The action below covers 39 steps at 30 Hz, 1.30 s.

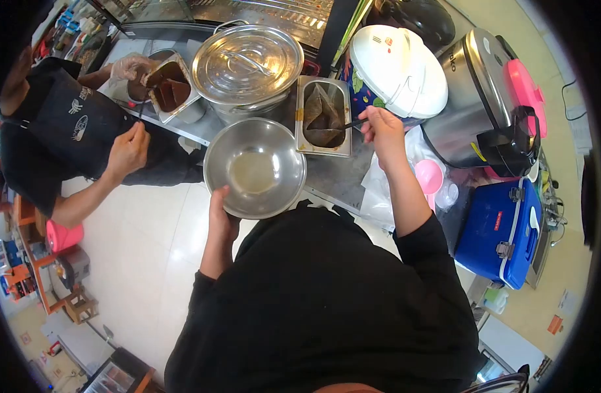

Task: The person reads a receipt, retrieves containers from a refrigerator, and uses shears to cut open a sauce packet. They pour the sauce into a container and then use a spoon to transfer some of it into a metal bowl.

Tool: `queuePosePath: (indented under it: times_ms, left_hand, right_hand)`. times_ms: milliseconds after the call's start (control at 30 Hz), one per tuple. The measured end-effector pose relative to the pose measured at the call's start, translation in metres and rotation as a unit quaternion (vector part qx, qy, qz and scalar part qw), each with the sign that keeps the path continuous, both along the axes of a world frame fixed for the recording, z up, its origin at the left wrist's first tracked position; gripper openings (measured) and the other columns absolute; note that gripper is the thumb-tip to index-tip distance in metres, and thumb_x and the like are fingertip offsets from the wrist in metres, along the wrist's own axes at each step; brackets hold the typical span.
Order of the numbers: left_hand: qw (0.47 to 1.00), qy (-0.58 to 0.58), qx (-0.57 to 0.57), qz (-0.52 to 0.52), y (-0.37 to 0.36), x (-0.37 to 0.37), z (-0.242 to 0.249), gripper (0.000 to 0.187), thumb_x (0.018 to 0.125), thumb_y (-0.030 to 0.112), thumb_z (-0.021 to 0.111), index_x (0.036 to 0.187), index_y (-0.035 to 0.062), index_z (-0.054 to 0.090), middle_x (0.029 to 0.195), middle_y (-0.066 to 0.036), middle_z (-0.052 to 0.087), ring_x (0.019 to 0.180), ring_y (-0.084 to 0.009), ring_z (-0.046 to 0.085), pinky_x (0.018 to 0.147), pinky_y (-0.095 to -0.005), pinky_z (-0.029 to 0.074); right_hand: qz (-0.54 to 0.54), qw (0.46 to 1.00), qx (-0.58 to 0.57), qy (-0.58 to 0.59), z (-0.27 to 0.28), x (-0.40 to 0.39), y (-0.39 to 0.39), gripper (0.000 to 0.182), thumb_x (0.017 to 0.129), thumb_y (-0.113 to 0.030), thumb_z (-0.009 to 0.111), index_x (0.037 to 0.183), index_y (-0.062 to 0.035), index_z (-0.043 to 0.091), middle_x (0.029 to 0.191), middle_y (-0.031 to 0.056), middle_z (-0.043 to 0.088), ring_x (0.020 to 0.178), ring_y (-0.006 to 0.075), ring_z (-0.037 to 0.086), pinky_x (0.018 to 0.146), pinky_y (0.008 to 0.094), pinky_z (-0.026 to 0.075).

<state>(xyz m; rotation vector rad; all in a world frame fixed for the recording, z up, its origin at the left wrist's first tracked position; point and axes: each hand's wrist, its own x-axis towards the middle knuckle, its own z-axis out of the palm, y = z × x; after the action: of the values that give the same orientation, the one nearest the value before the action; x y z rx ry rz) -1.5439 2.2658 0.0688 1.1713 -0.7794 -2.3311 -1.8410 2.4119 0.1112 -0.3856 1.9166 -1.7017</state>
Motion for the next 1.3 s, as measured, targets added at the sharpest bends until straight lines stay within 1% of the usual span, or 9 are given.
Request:
queuePosePath:
  times_ms: [367, 567, 767, 900, 1000, 1067, 1133, 1167, 1300]
  left_hand:
    - [0.998, 0.022, -0.012, 0.064, 0.01, -0.005, -0.002, 0.057, 0.082, 0.034, 0.049, 0.126, 0.0003, 0.034, 0.12, -0.015, 0.047, 0.11, -0.0274, 0.047, 0.091, -0.0407, 0.04]
    - [0.997, 0.03, -0.017, 0.065, 0.013, -0.01, -0.005, 0.057, 0.082, 0.036, 0.048, 0.127, 0.0031, 0.034, 0.121, -0.015, 0.046, 0.111, -0.0281, 0.046, 0.092, -0.0428, 0.038]
    - [0.996, 0.072, -0.016, 0.051, 0.013, -0.014, -0.022, 0.057, 0.085, 0.039, 0.047, 0.127, 0.0036, 0.034, 0.122, -0.013, 0.046, 0.112, -0.0267, 0.046, 0.093, -0.0421, 0.037]
    - [0.993, 0.093, -0.021, 0.064, 0.015, -0.017, -0.021, 0.057, 0.088, 0.043, 0.045, 0.128, 0.0046, 0.033, 0.124, -0.012, 0.046, 0.114, -0.0253, 0.045, 0.094, -0.0394, 0.038]
    - [0.992, 0.093, -0.003, 0.079, 0.015, -0.017, -0.022, 0.058, 0.089, 0.044, 0.044, 0.129, 0.0047, 0.032, 0.125, -0.012, 0.045, 0.114, -0.0253, 0.045, 0.094, -0.0394, 0.038]
    - [0.992, 0.101, -0.003, 0.08, 0.017, -0.016, -0.016, 0.059, 0.089, 0.045, 0.043, 0.13, 0.0045, 0.032, 0.126, -0.013, 0.044, 0.115, -0.0256, 0.044, 0.095, -0.0395, 0.037]
    - [0.99, 0.106, 0.004, 0.088, 0.018, -0.015, -0.013, 0.059, 0.089, 0.045, 0.042, 0.13, 0.0042, 0.031, 0.126, -0.013, 0.043, 0.115, -0.0259, 0.044, 0.095, -0.0397, 0.037]
    - [0.99, 0.109, -0.003, 0.091, 0.018, -0.013, -0.015, 0.059, 0.089, 0.045, 0.042, 0.13, 0.0038, 0.031, 0.126, -0.014, 0.043, 0.115, -0.0261, 0.044, 0.095, -0.0397, 0.037]
    - [0.989, 0.11, -0.01, 0.094, 0.019, -0.008, -0.021, 0.06, 0.09, 0.045, 0.041, 0.13, 0.0023, 0.031, 0.127, -0.015, 0.042, 0.116, -0.0271, 0.043, 0.097, -0.0396, 0.036]
  right_hand:
    - [-0.204, 0.956, -0.147, -0.15, -0.002, 0.005, 0.049, 0.022, 0.09, -0.024, 0.05, 0.088, -0.003, 0.055, 0.066, 0.0032, 0.053, 0.056, 0.0107, 0.049, 0.054, 0.0258, 0.045]
    - [-0.222, 0.931, -0.179, -0.227, -0.02, 0.005, 0.057, 0.021, 0.09, -0.023, 0.049, 0.088, -0.0032, 0.056, 0.066, 0.0031, 0.053, 0.057, 0.0113, 0.049, 0.057, 0.0268, 0.046]
    - [-0.182, 0.944, -0.212, -0.178, 0.003, 0.011, 0.054, 0.022, 0.091, -0.025, 0.05, 0.088, -0.0039, 0.056, 0.064, 0.002, 0.053, 0.057, 0.0101, 0.05, 0.056, 0.0253, 0.046]
    - [-0.088, 0.961, -0.256, -0.064, 0.036, 0.039, 0.041, 0.024, 0.093, -0.023, 0.046, 0.085, -0.0024, 0.055, 0.067, 0.0039, 0.054, 0.057, 0.0102, 0.051, 0.055, 0.0229, 0.045]
    - [-0.012, 0.972, -0.189, 0.139, 0.04, 0.072, 0.032, 0.027, 0.093, -0.023, 0.045, 0.083, -0.0005, 0.054, 0.069, 0.006, 0.056, 0.057, 0.0119, 0.052, 0.056, 0.023, 0.044]
    - [0.116, 0.913, -0.193, 0.34, 0.035, 0.092, 0.026, 0.022, 0.091, -0.017, 0.05, 0.08, 0.0005, 0.055, 0.071, 0.0091, 0.058, 0.06, 0.0155, 0.056, 0.055, 0.0253, 0.045]
    - [0.213, 0.85, -0.146, 0.46, 0.012, 0.104, 0.019, 0.009, 0.077, -0.008, 0.063, 0.081, -0.0019, 0.058, 0.073, 0.0092, 0.06, 0.064, 0.0212, 0.059, 0.057, 0.0288, 0.047]
    - [0.262, 0.815, -0.133, 0.499, 0.008, 0.108, 0.012, 0.012, 0.072, -0.006, 0.065, 0.082, -0.0028, 0.059, 0.073, 0.0087, 0.061, 0.065, 0.0231, 0.06, 0.057, 0.03, 0.048]
    - [0.287, 0.809, -0.126, 0.497, 0.003, 0.113, 0.007, 0.014, 0.069, -0.002, 0.066, 0.082, -0.004, 0.06, 0.073, 0.0081, 0.061, 0.066, 0.0239, 0.06, 0.058, 0.0314, 0.049]
